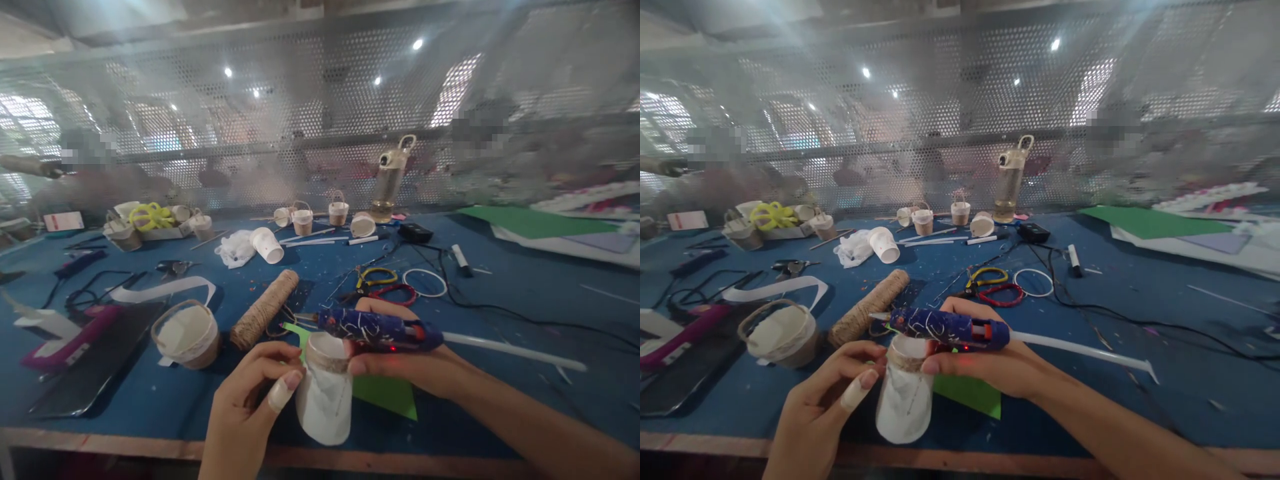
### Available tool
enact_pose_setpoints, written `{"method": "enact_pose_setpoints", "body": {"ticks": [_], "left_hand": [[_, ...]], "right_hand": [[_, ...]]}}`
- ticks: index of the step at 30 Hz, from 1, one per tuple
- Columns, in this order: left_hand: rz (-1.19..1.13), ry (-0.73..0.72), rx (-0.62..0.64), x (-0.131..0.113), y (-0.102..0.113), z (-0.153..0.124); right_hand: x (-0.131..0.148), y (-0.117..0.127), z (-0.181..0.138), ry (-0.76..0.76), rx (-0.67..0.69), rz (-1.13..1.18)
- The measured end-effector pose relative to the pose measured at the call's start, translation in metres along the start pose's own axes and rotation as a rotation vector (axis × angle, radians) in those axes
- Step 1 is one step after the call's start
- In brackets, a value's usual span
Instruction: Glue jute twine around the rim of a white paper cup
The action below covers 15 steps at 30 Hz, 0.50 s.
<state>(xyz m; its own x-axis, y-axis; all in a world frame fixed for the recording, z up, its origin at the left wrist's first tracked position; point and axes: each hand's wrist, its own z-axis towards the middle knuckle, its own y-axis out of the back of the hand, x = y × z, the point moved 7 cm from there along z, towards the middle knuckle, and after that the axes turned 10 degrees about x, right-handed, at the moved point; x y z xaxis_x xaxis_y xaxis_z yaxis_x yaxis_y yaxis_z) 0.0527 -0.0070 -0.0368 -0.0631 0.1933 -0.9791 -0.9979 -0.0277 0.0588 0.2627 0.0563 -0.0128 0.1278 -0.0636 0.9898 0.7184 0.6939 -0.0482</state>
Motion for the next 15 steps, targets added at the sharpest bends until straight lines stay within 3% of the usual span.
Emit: {"method": "enact_pose_setpoints", "body": {"ticks": [7,15], "left_hand": [[-0.13,-0.014,-0.023,0.0021,-0.0013,0.0001],[-0.043,-0.062,-0.03,-0.0012,0.0013,0.001]], "right_hand": [[0.0035,-0.0028,-0.0007,-0.025,0.013,-0.003],[0.0014,-0.0045,0.0003,-0.008,0.049,-0.024]]}}
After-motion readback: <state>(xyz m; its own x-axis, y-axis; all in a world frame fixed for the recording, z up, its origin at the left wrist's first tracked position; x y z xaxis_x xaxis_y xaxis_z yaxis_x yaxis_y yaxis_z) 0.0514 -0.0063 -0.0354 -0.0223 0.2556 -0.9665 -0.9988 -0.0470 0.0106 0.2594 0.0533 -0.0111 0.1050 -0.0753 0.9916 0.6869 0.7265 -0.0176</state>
